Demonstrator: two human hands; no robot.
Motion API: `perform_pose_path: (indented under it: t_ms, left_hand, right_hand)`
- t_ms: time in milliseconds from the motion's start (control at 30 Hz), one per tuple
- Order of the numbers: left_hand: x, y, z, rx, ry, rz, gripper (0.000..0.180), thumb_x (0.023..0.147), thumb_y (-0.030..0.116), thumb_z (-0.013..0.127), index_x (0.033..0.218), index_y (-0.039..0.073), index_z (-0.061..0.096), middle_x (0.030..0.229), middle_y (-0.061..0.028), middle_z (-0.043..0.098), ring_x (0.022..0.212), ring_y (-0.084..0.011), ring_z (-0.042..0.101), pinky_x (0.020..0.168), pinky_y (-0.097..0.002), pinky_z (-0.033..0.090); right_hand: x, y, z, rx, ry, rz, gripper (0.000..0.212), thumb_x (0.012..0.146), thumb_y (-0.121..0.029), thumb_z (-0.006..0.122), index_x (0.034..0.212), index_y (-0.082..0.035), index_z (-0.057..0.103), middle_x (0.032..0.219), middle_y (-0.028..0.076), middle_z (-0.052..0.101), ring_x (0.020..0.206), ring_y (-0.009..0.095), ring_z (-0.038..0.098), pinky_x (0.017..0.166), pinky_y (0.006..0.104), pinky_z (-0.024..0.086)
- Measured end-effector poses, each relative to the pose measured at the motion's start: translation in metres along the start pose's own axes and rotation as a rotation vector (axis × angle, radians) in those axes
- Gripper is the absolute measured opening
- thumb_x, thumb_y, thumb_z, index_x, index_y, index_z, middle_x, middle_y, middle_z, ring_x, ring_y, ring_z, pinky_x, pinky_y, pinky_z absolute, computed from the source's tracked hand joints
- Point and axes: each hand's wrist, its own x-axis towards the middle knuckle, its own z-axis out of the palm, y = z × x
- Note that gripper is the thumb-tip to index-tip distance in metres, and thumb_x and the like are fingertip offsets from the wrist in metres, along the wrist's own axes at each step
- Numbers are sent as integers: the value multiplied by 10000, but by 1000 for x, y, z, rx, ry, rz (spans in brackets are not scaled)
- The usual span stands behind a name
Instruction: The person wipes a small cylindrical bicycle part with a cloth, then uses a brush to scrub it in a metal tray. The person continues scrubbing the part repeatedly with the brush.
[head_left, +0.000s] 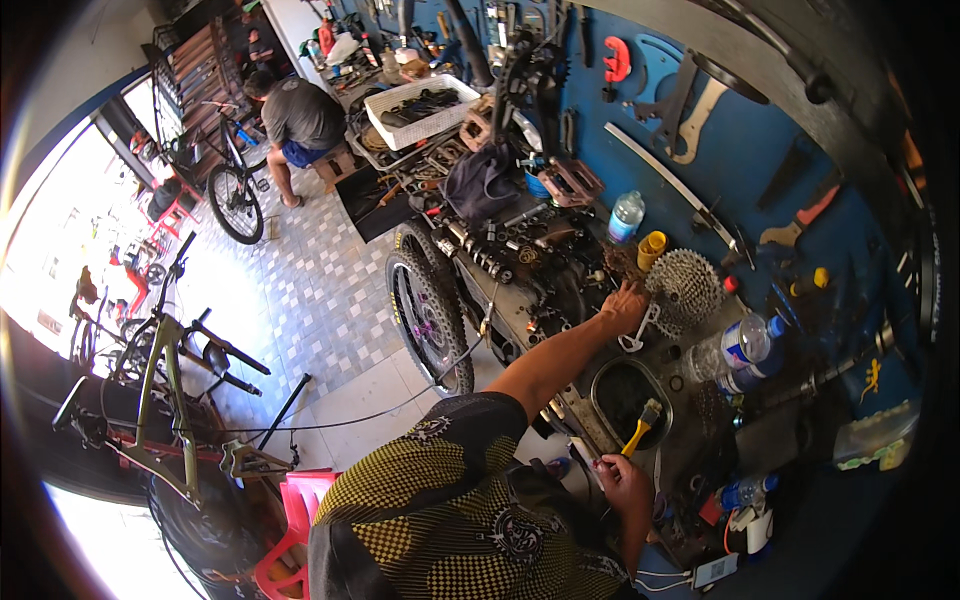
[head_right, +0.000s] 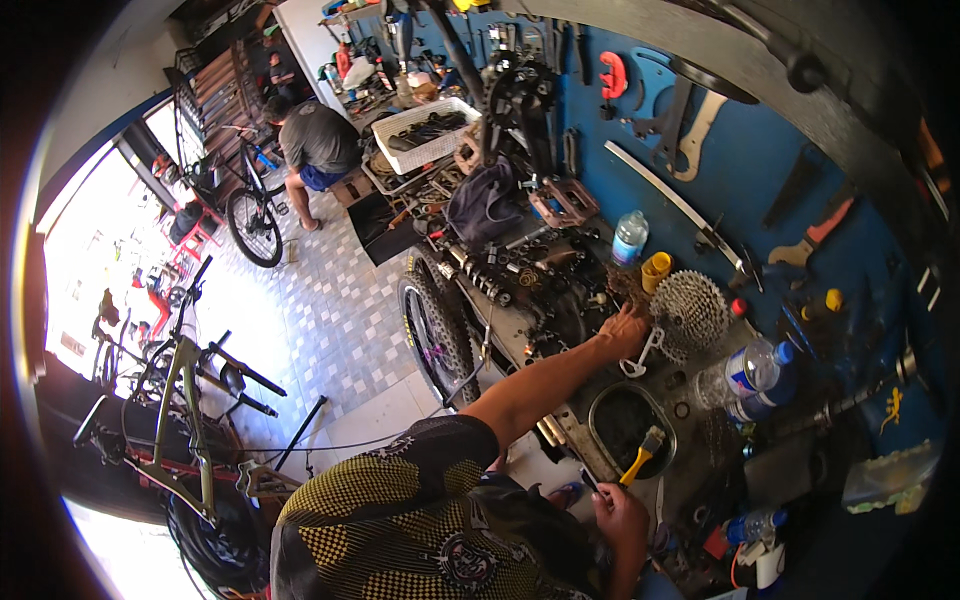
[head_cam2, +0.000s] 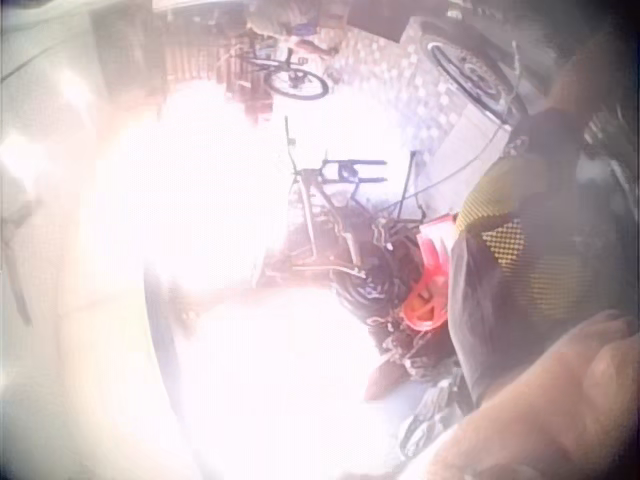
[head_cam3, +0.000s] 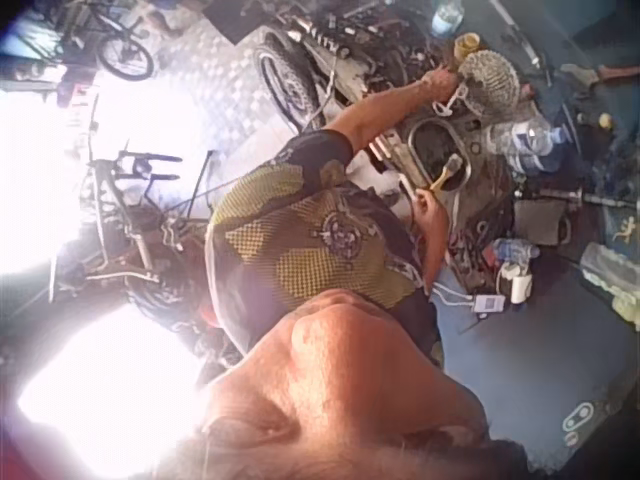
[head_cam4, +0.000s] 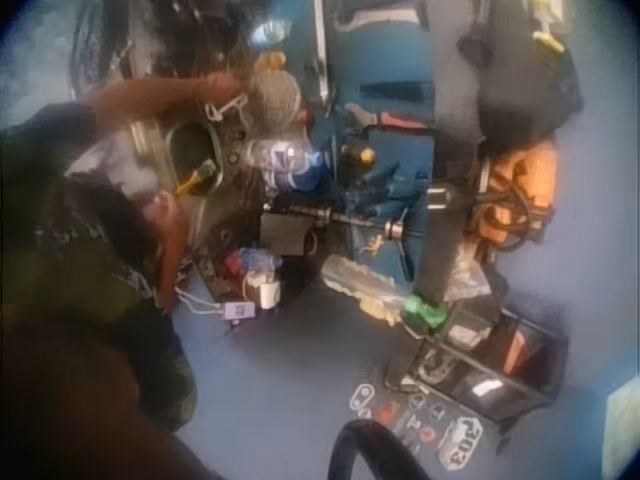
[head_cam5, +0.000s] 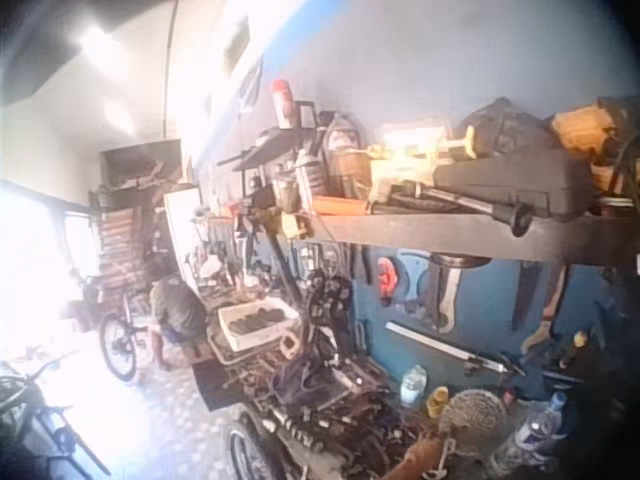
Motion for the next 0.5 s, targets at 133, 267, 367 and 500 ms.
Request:
perform_pose_path:
  t_ms: [133, 267, 367, 500]
  left_hand:
    - [-14, 41, -23, 25, -276, 6, 479, 893, 209, 715, 1345, 58, 666, 1458, -230, 586, 1500, -425, 393, 1217, -523, 375]
    - [-21, 42, -22, 17, -274, -30, 488, 929, 203, 694, 1396, 71, 640, 1485, -235, 564, 1518, -408, 379, 1223, -564, 343]
    - [-17, 30, -11, 117, -162, -15, 529, 908, 199, 710, 1411, 68, 610, 1436, -241, 600, 1459, -409, 459, 1188, -533, 406]
    - [-26, 39, -27, -69, -73, -172, 619, 831, 172, 754, 1403, 61, 543, 1288, -246, 676, 1268, -414, 605, 1044, -472, 542]
  right_hand:
    - [5, -13, -12, -57, 13, 35, 270, 942, -322, 750, 1140, -138, 751, 835, 112, 745, 778, 329, 737, 679, 442, 565]
    - [12, -22, -18, -62, 31, -14, 277, 944, -310, 747, 1150, -125, 748, 846, 116, 746, 795, 333, 739, 684, 440, 567]
    - [11, -24, -16, -64, 11, -13, 280, 946, -312, 745, 1159, -129, 746, 844, 115, 746, 792, 331, 739, 685, 441, 569]
    - [-1, 3, -1, -10, 31, 2, 275, 959, -324, 732, 1160, -136, 746, 846, 107, 746, 784, 323, 737, 680, 443, 567]
